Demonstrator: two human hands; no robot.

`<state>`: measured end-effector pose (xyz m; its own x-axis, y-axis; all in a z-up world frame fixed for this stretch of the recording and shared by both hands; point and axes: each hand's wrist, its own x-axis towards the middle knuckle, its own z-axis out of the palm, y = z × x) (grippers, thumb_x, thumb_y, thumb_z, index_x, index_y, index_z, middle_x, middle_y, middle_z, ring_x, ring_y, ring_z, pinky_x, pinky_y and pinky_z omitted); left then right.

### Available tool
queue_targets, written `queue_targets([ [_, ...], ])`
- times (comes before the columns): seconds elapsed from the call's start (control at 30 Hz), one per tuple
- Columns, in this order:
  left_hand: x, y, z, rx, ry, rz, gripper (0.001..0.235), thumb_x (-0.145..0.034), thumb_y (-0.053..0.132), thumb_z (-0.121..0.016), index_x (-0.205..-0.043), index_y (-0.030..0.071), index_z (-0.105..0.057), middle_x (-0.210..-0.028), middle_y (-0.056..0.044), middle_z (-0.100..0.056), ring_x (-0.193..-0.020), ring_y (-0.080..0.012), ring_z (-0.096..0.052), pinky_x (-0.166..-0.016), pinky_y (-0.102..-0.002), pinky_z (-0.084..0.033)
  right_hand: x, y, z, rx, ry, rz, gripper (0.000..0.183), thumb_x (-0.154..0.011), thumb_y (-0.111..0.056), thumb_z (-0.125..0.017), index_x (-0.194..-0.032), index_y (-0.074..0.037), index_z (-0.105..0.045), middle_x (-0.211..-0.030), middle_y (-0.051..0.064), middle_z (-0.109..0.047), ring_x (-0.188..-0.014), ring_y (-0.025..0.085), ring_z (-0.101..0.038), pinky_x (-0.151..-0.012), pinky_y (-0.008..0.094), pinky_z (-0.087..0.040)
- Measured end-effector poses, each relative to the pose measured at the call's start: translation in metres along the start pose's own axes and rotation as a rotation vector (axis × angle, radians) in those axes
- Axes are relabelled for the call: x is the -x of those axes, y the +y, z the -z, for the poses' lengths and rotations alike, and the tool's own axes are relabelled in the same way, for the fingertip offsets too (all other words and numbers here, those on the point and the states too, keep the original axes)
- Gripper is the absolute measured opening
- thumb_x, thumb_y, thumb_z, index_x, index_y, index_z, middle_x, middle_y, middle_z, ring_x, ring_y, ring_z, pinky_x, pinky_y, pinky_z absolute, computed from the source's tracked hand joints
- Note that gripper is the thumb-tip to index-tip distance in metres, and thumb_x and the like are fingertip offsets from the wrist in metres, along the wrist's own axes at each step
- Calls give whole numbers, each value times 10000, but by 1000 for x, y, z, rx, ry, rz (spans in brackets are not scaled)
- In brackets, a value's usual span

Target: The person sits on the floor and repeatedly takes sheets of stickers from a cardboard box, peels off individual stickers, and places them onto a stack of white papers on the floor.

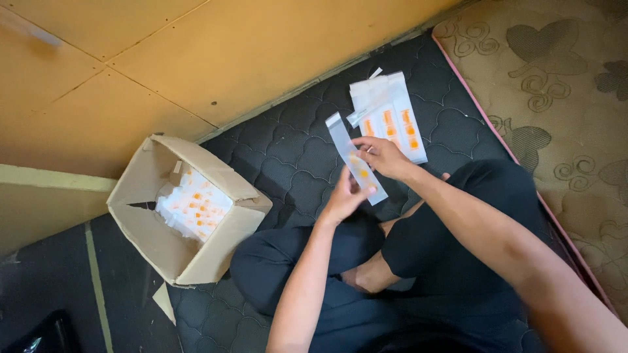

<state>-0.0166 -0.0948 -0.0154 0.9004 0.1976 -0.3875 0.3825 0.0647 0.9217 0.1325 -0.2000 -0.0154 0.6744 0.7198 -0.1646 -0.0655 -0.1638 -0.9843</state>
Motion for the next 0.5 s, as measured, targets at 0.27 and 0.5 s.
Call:
queue_targets([
  [0.27, -39, 1, 32, 259, 481, -191, 239, -969, 181, -716, -1172, 57, -709, -913, -75, -681, -745, -126, -670, -646, -206, -551, 3, -11, 1, 66, -21, -65, 266, -965, -86, -683, -1224, -32, -714, -939, 173, -704, -676, 186, -682, -494, 273, -599],
  [0.5, -91, 8, 20, 88, 538, -243, 134, -910, 124, -774, -1019, 45, -767, -767, -129, -724, -659, -148, -700, -605, -224, -566, -19, -1, 26, 374, 152, -60, 186, -924, -320, -757, -1061, -196, -773, -961, 50, -771, -869, 251, -768, -676, 370, -645],
])
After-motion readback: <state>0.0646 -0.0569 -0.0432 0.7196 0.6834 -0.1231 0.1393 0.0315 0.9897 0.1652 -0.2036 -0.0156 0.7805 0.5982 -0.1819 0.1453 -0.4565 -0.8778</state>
